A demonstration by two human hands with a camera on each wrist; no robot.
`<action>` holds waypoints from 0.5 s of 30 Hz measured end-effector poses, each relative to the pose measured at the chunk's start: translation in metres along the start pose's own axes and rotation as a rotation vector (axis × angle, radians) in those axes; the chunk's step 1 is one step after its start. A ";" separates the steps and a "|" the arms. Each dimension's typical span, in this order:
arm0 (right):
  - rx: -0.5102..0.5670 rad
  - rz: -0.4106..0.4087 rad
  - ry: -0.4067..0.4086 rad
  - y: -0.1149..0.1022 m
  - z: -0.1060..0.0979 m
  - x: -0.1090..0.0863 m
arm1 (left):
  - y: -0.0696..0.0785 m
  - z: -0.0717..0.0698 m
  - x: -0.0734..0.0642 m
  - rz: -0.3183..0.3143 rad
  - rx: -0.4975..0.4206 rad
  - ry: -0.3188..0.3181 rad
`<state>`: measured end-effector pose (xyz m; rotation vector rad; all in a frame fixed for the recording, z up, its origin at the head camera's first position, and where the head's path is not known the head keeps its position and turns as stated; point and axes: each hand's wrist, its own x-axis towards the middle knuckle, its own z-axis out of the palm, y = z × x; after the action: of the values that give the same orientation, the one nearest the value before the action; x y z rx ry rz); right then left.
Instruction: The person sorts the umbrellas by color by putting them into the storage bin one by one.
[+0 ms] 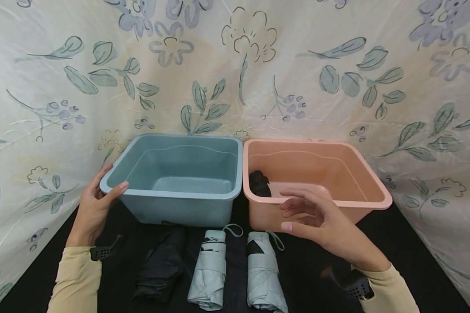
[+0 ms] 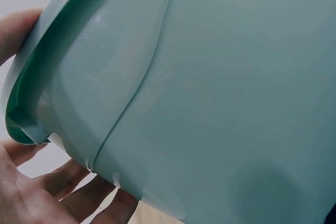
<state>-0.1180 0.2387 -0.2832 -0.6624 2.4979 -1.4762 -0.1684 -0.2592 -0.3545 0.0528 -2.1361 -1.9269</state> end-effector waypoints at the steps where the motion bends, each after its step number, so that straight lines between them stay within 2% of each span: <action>1: 0.028 -0.007 -0.008 0.005 0.003 -0.002 | 0.000 0.000 0.000 0.003 -0.001 0.000; 6: 0.166 -0.031 -0.069 0.031 0.018 -0.008 | 0.000 0.000 0.000 0.009 0.004 0.006; 8: 0.210 -0.012 -0.091 0.041 0.025 -0.009 | 0.000 0.000 0.000 0.007 0.004 0.007; 15: 0.277 0.028 -0.164 0.064 0.047 -0.008 | -0.001 0.000 0.000 0.002 -0.008 0.006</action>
<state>-0.1127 0.2316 -0.3619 -0.6649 2.1216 -1.6438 -0.1687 -0.2590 -0.3554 0.0548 -2.1238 -1.9318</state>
